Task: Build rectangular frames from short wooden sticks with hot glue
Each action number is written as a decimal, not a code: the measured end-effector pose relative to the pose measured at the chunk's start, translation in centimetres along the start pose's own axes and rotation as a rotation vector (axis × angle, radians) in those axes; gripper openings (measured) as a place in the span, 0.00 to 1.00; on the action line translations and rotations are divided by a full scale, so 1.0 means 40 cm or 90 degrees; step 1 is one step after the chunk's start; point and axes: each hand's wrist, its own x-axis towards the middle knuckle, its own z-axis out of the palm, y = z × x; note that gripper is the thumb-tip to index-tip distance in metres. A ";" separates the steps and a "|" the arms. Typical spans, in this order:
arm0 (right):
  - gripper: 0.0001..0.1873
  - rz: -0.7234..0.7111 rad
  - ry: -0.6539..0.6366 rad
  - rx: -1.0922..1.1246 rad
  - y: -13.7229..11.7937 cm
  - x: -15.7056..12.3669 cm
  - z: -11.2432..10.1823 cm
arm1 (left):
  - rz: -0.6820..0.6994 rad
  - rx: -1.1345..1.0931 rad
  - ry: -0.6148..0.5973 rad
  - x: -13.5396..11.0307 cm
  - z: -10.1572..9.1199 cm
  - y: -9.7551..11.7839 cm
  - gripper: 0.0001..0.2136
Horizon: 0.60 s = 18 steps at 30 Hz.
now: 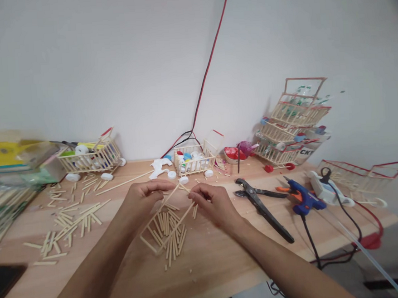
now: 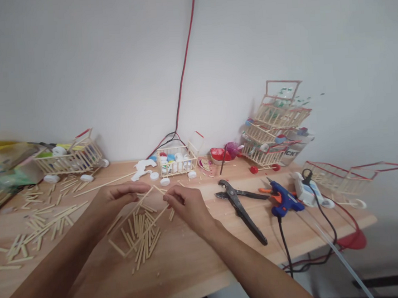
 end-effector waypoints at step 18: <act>0.10 -0.009 -0.060 -0.033 -0.002 -0.004 0.004 | 0.009 0.043 0.000 -0.002 0.002 -0.007 0.11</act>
